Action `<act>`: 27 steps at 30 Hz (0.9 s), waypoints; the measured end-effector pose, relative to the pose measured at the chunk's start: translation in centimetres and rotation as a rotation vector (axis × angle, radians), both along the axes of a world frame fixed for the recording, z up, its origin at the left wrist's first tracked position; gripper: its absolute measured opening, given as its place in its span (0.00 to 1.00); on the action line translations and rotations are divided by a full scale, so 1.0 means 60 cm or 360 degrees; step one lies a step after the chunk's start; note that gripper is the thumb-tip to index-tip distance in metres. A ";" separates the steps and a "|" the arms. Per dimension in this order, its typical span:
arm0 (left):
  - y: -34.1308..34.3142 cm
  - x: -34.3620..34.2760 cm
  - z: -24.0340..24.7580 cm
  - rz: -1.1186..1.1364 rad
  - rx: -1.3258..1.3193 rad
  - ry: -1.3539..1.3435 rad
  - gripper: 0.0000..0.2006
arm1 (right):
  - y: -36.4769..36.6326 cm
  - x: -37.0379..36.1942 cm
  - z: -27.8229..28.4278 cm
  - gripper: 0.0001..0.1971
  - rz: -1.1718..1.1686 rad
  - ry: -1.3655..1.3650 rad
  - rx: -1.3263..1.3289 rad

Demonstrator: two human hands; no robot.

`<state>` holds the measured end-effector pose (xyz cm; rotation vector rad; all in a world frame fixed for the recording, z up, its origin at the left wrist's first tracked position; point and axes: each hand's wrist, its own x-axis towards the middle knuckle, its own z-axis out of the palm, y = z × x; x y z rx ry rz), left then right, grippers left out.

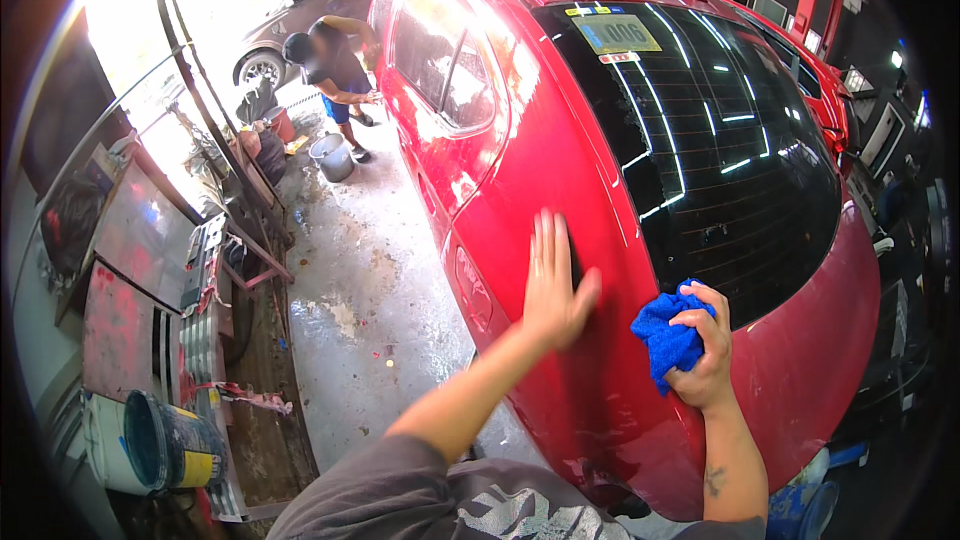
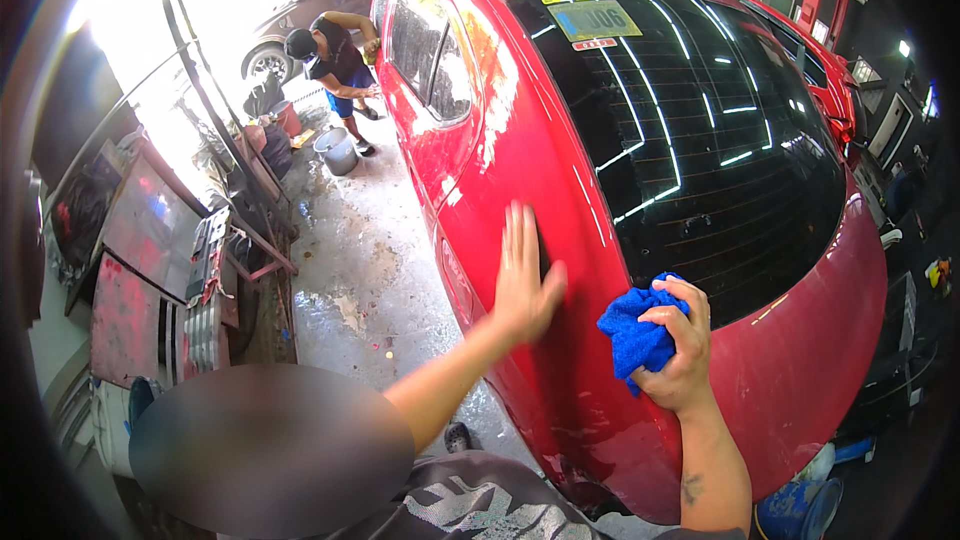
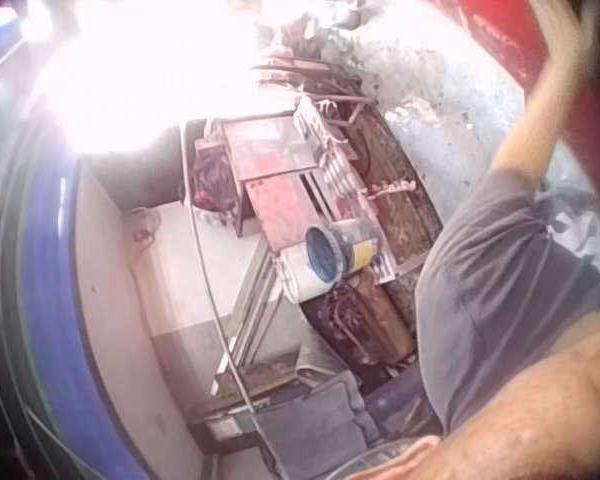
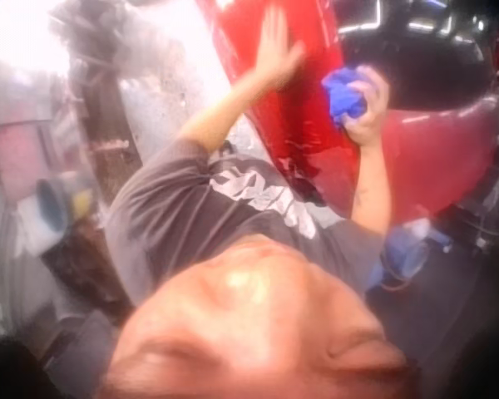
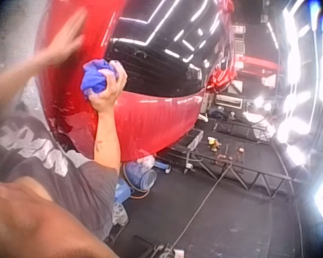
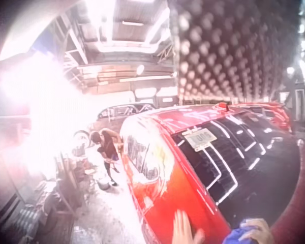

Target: The person wipes the rear and side panels of a red car using a blue microfiber cloth. They repeatedly rub the surface and occasionally use their hand to feel the texture, moving from the rear quarter panel to the trunk lid and back.

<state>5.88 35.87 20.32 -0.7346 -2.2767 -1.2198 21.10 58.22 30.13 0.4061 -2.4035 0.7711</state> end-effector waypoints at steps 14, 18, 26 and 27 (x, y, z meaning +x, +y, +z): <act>-0.018 0.008 -0.016 -0.0034 -0.0017 -0.0001 0.51 | -0.001 0.000 0.003 0.25 0.0005 -0.0018 0.0039; -0.062 -0.099 0.037 0.0057 -0.0249 0.0240 0.50 | -0.007 -0.006 0.008 0.25 0.0027 -0.0018 0.0048; -0.084 -0.114 -0.010 -0.0106 -0.0128 0.0189 0.54 | -0.005 -0.007 0.001 0.24 0.0023 -0.0008 0.0020; -0.104 -0.056 -0.065 -0.0215 -0.0194 0.0147 0.58 | -0.004 -0.006 0.001 0.24 0.0029 -0.0005 0.0009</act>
